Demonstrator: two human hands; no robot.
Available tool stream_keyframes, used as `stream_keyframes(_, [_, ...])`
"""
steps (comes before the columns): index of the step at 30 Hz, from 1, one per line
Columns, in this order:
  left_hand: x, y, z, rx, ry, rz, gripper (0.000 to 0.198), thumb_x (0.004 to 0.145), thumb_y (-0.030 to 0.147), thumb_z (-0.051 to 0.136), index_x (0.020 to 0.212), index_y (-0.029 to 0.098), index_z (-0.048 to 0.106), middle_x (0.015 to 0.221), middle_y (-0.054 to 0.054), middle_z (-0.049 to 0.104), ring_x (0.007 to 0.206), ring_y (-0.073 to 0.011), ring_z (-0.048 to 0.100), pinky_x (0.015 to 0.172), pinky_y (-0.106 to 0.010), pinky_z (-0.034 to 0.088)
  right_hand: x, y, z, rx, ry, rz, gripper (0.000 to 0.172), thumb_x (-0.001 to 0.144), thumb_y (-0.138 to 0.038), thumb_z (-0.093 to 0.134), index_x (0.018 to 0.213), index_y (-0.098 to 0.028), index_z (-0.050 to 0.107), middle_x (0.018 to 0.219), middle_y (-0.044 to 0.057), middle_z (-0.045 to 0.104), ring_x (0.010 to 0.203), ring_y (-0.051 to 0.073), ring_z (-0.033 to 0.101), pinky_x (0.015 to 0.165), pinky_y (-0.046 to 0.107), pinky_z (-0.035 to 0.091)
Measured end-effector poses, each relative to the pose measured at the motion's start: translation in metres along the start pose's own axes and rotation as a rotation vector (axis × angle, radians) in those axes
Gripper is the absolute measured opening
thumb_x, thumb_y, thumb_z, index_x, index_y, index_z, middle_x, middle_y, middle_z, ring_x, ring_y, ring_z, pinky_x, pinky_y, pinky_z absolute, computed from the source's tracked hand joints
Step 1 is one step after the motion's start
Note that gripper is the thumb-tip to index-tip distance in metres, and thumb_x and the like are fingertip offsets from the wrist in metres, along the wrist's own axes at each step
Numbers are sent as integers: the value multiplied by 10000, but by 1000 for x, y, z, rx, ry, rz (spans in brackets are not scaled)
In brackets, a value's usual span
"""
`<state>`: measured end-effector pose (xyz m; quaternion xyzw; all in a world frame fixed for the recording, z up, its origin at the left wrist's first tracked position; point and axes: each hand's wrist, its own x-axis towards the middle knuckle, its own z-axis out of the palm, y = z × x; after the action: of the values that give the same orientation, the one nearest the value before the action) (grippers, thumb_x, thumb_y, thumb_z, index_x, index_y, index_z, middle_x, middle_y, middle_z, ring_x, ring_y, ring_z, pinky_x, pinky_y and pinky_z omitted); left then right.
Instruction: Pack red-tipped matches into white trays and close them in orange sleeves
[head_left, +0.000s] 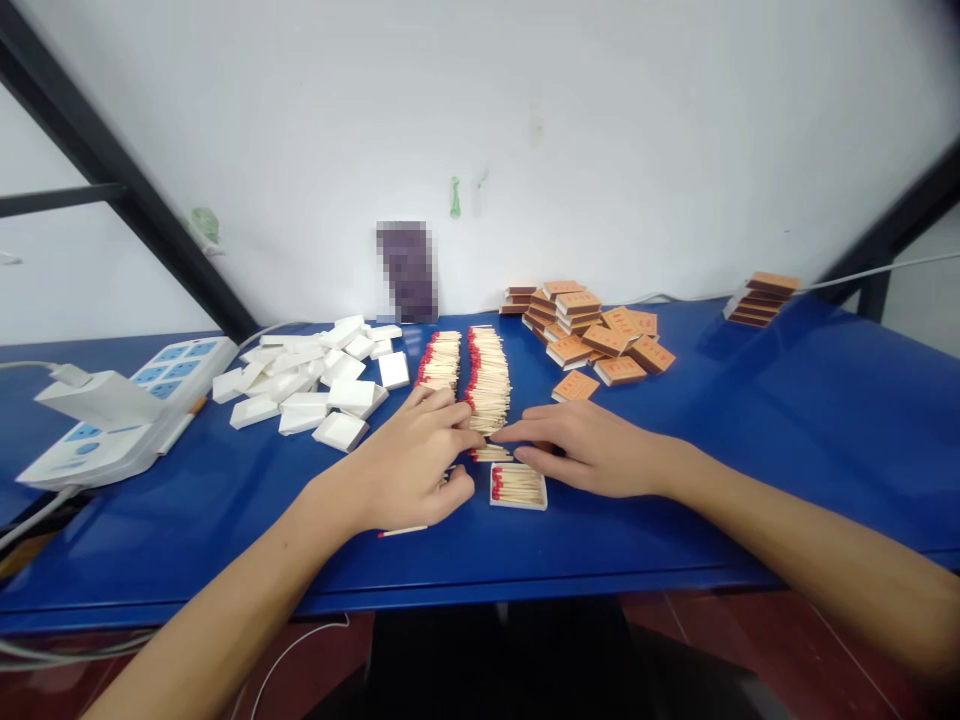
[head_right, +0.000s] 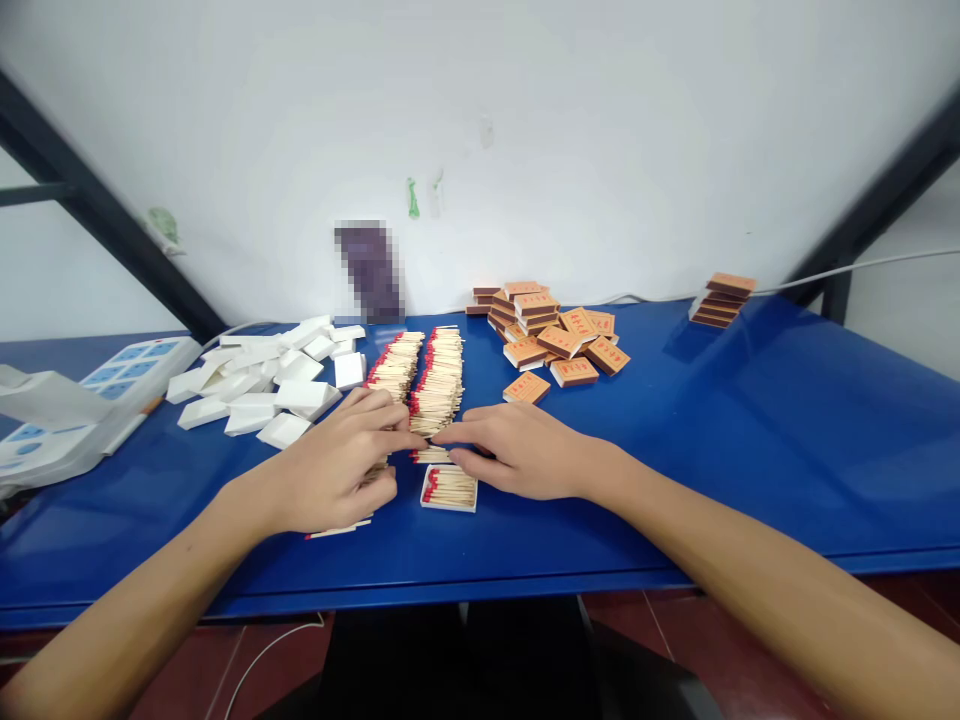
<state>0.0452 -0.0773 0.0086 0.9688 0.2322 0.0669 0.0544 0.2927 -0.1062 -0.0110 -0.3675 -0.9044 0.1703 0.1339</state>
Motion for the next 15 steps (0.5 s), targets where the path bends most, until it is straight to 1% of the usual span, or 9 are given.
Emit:
stream_keyframes(3, [0,0,0,-40,11,-2,187,822,172,504,869,178,685,825,-29,524,861,-215,461,905,-404,361,0,0,0,11,-4,9,362,1041,-300,430,1343,-233,618,961,65,698,818,196,637,698,291,424])
stream_keyframes(7, [0,0,-1,-39,17,1,219,812,171,506,916,183,699,816,-26,526,858,-216,464,891,-399,359,-1,0,-1,26,-23,28,382,1046,-297,414,1380,-228,588,1042,79,705,896,213,651,744,307,441])
stream_keyframes(12, [2,-1,0,73,36,-23,270,806,194,491,963,170,710,831,-46,538,862,-233,476,865,-422,358,0,0,0,-16,-39,43,390,1055,-317,400,1358,-206,620,969,81,698,837,207,643,714,303,434])
stream_keyframes(15, [2,-3,1,115,49,-26,287,804,219,492,966,163,722,816,-55,539,851,-242,482,851,-436,359,0,0,1,-24,-42,53,397,1057,-319,394,1350,-193,631,962,86,690,841,208,640,721,312,439])
